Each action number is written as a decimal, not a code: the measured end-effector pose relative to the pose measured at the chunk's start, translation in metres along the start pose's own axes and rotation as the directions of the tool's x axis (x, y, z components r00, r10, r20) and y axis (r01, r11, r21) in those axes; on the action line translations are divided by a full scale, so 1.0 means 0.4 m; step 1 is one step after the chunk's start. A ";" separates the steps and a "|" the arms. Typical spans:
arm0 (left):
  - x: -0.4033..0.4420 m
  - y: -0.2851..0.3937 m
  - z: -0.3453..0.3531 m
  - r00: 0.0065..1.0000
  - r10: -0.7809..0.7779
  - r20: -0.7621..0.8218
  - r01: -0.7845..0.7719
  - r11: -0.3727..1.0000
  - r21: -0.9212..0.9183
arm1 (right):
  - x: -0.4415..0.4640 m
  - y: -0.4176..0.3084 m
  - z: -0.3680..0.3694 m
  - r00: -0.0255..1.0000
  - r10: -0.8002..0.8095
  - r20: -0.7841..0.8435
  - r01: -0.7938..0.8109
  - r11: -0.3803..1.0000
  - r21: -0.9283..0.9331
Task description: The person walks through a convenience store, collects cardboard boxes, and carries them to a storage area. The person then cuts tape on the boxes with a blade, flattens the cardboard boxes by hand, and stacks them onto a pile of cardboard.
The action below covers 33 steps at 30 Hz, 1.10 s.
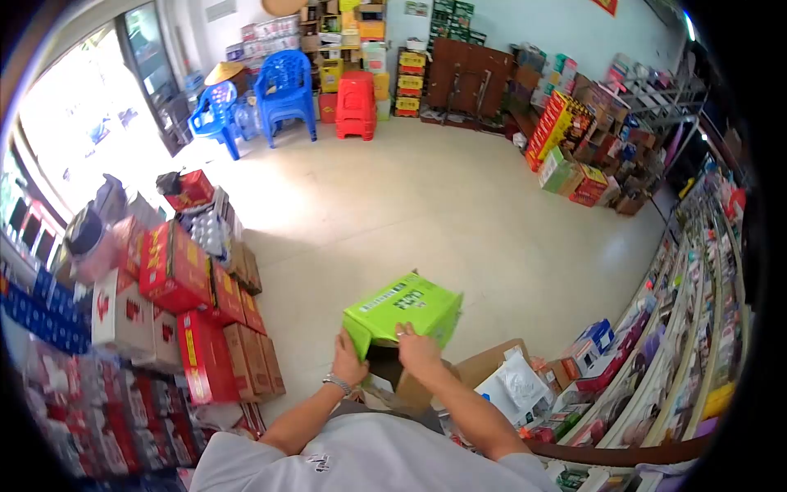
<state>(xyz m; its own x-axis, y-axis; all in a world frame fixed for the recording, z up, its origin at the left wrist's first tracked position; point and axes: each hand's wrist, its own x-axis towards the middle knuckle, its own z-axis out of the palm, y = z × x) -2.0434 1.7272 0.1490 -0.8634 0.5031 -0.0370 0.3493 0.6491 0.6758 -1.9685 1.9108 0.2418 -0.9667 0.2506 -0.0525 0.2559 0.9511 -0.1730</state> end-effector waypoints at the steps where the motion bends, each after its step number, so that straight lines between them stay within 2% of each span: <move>1: 0.047 0.037 0.011 0.995 0.086 0.048 -0.086 0.996 -0.014 | 0.019 0.057 -0.004 0.998 0.054 -0.016 -0.054 0.998 -0.015; 2: 0.089 0.066 0.020 0.983 0.006 0.182 0.008 0.997 -0.074 | 0.034 0.110 0.002 0.994 0.107 0.029 -0.106 0.994 -0.009; 3: 0.124 0.088 0.040 0.975 0.049 0.216 -0.040 0.998 -0.043 | 0.047 0.174 0.013 0.985 0.155 0.072 -0.154 0.988 -0.008; 5: 0.196 0.071 0.107 0.930 0.089 0.358 -0.078 0.996 -0.046 | 0.060 0.314 0.047 0.984 0.172 0.053 -0.174 0.984 0.035; 6: 0.231 0.075 0.128 0.929 0.088 0.360 -0.080 0.996 -0.038 | 0.065 0.379 0.058 0.983 0.174 0.052 -0.176 0.983 0.043; 8: 0.318 0.104 0.155 0.843 0.180 0.506 -0.158 0.984 -0.087 | 0.100 0.500 0.053 0.978 0.203 0.038 -0.207 0.967 0.151; 9: 0.381 0.125 0.177 0.846 0.181 0.501 -0.161 0.983 -0.084 | 0.152 0.562 0.055 0.979 0.199 0.032 -0.202 0.967 0.152; 11: 0.504 0.195 0.225 0.855 0.168 0.490 -0.154 0.986 -0.070 | 0.248 0.702 0.047 0.954 0.276 0.117 -0.297 0.927 0.229; 12: 0.569 0.235 0.262 0.885 0.161 0.436 -0.154 0.987 -0.052 | 0.302 0.748 0.033 0.973 0.227 -0.051 -0.217 0.964 0.154; 13: 0.626 0.298 0.290 0.866 0.177 0.468 -0.171 0.984 -0.056 | 0.354 0.770 0.007 0.963 0.176 -0.203 -0.165 0.984 0.068; 15: 0.750 0.419 0.334 0.932 -0.016 0.362 -0.032 0.991 0.127 | 0.444 0.764 -0.168 0.985 0.090 -0.149 -0.090 0.996 0.008; 17: 0.870 0.485 0.395 0.918 -0.018 0.396 -0.021 0.996 0.092 | 0.503 0.798 -0.154 0.989 -0.097 -0.113 0.104 0.993 0.059; 19: 0.957 0.528 0.463 0.918 -0.078 0.388 0.051 0.996 0.079 | 0.537 0.857 -0.066 0.991 -0.114 0.066 0.100 0.977 0.187; 20: 0.996 0.566 0.488 0.905 -0.074 0.419 0.048 0.996 0.073 | 0.552 0.900 -0.060 0.992 -0.087 0.087 0.069 0.980 0.188; 22: 1.071 0.643 0.534 0.879 -0.086 0.468 0.081 0.996 0.031 | 0.585 1.004 -0.062 0.985 -0.003 0.172 -0.049 0.952 0.302; 23: 1.109 0.657 0.596 0.866 -0.076 0.493 0.074 0.997 0.024 | 0.602 1.076 -0.059 0.982 0.023 0.186 -0.078 0.952 0.297; 25: 1.174 0.711 0.690 0.888 0.239 0.393 -0.225 0.971 -0.082 | 0.643 1.199 -0.065 0.994 0.019 0.108 -0.061 0.915 0.398; 26: 1.225 0.742 0.738 0.848 0.239 0.474 -0.193 0.970 -0.145 | 0.666 1.272 -0.073 0.989 0.064 0.131 -0.120 0.865 0.487; 27: 1.282 0.787 0.775 0.835 0.261 0.485 -0.209 0.965 -0.159 | 0.697 1.340 -0.079 0.988 0.091 0.128 -0.142 0.867 0.478; 29: 1.392 0.884 0.858 0.762 0.231 0.605 -0.117 0.968 -0.222 | 0.750 1.481 -0.096 0.981 0.118 0.151 -0.174 0.881 0.440; 30: 1.448 0.941 0.885 0.742 0.255 0.620 -0.134 0.963 -0.236 | 0.771 1.542 -0.115 0.977 0.152 0.149 -0.203 0.879 0.432; 32: 1.590 1.085 0.946 0.609 0.340 0.717 -0.186 0.939 -0.288 | 0.825 1.680 -0.179 0.945 0.274 0.181 -0.327 0.834 0.445; 33: 1.635 1.141 0.986 0.580 0.357 0.732 -0.200 0.934 -0.296 | 0.832 1.733 -0.199 0.934 0.309 0.180 -0.357 0.822 0.444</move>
<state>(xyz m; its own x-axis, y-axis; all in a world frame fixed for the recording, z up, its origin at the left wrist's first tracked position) -2.3052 2.5772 0.1429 -0.1093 0.9413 -0.3195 0.3913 0.3363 0.8566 -2.1131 2.6678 0.1829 -0.8226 0.4953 -0.2791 0.5585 0.6118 -0.5602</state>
